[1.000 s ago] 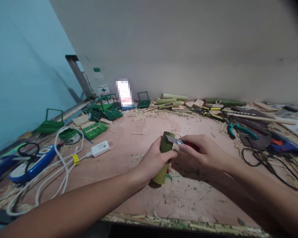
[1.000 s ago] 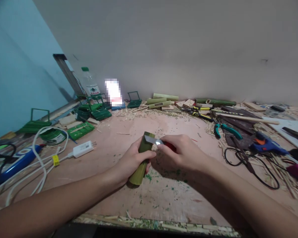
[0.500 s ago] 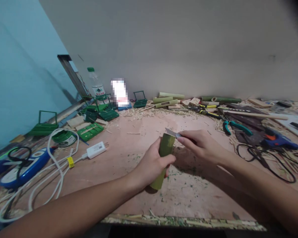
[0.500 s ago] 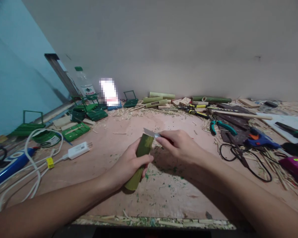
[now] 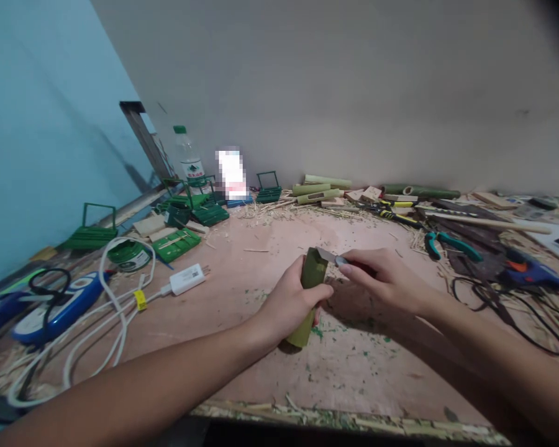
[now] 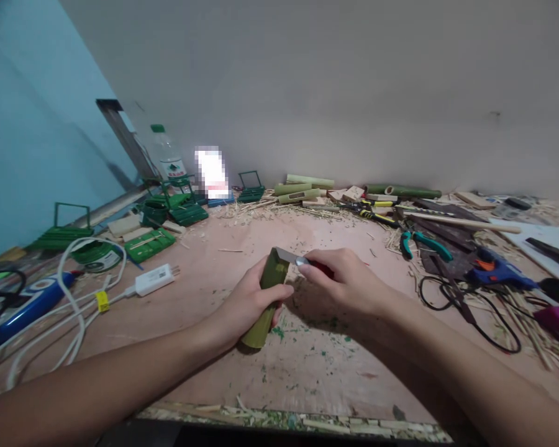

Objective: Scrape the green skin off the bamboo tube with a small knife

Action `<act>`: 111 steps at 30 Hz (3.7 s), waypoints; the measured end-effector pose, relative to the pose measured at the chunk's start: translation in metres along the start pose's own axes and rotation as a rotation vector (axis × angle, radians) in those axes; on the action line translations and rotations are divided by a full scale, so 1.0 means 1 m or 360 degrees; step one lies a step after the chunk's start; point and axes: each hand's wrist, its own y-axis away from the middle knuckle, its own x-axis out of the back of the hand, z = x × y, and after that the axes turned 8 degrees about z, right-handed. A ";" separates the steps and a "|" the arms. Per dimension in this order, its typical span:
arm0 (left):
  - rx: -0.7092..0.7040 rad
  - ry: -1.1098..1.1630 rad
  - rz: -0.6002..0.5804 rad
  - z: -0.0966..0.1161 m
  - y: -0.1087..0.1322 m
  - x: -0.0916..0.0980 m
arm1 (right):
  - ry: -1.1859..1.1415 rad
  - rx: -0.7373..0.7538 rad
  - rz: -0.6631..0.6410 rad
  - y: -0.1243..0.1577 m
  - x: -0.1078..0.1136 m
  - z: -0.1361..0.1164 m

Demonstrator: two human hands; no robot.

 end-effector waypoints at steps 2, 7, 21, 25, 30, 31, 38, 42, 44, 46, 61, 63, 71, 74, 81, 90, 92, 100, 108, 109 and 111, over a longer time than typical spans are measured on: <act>0.0001 0.0018 0.0013 0.001 0.001 -0.001 | -0.0014 0.0024 -0.0035 0.001 -0.002 -0.002; -0.0031 0.0006 -0.0010 -0.002 -0.001 -0.001 | -0.0037 0.0027 -0.0111 0.002 -0.003 -0.005; -0.0078 -0.0037 0.0032 -0.005 0.002 -0.002 | -0.0022 0.0081 -0.0120 0.003 -0.004 -0.006; -0.0019 -0.0100 -0.0005 0.000 0.012 -0.007 | 0.0044 -0.0026 0.0032 -0.002 -0.002 0.002; 0.0000 -0.0080 -0.0137 0.002 0.018 -0.009 | 0.0135 -0.0175 0.0302 -0.009 0.011 0.014; -0.0008 -0.0077 -0.0119 0.001 0.016 -0.008 | 0.0140 -0.0178 0.0320 -0.009 0.012 0.013; -0.0051 -0.0050 -0.0022 -0.003 0.000 -0.001 | 0.0039 -0.0026 0.0084 0.000 0.004 -0.004; -0.0065 -0.0019 -0.0015 -0.001 0.001 -0.002 | 0.0004 0.0035 -0.0072 0.003 -0.001 -0.006; -0.0072 -0.0014 -0.0009 -0.001 0.001 -0.003 | 0.0013 0.0031 -0.0124 0.004 -0.002 -0.006; -0.0078 -0.0016 -0.0006 -0.002 0.001 -0.003 | 0.0018 0.0020 -0.0163 0.004 -0.002 -0.006; -0.0097 -0.0095 -0.0014 -0.003 0.007 -0.005 | 0.0045 -0.0007 -0.0040 -0.003 0.001 -0.001; -0.0074 -0.0108 -0.0080 -0.001 0.011 -0.006 | 0.0119 -0.0119 0.0065 -0.006 0.004 0.009; -0.0081 -0.0068 -0.0055 0.000 0.004 -0.004 | 0.0155 -0.0193 0.0241 -0.008 0.010 0.014; -0.0078 -0.0045 -0.0038 -0.002 0.000 -0.003 | 0.0096 -0.0101 0.0156 -0.004 0.008 0.006; -0.0088 -0.0025 -0.0030 -0.005 -0.002 -0.001 | -0.0012 0.0063 -0.0036 0.001 0.001 0.000; -0.0160 -0.0078 -0.0012 -0.010 -0.002 0.001 | -0.0044 0.0089 -0.0124 0.002 0.000 -0.005; -0.0180 -0.0101 0.0002 -0.011 -0.002 0.001 | -0.0002 0.0083 -0.0126 0.002 0.000 -0.007; -0.0199 -0.0192 -0.0036 -0.001 0.000 0.002 | 0.0100 -0.0062 0.0207 -0.005 -0.001 0.010; -0.0083 -0.0156 -0.0023 0.008 0.000 0.002 | 0.0169 -0.0172 0.0423 -0.008 0.008 0.016; -0.0065 -0.0144 0.0002 0.008 -0.001 0.002 | 0.0159 -0.0152 0.0405 -0.007 0.007 0.013; -0.0034 -0.0116 0.0022 0.007 -0.003 0.002 | 0.0142 -0.0120 0.0364 -0.006 0.005 0.009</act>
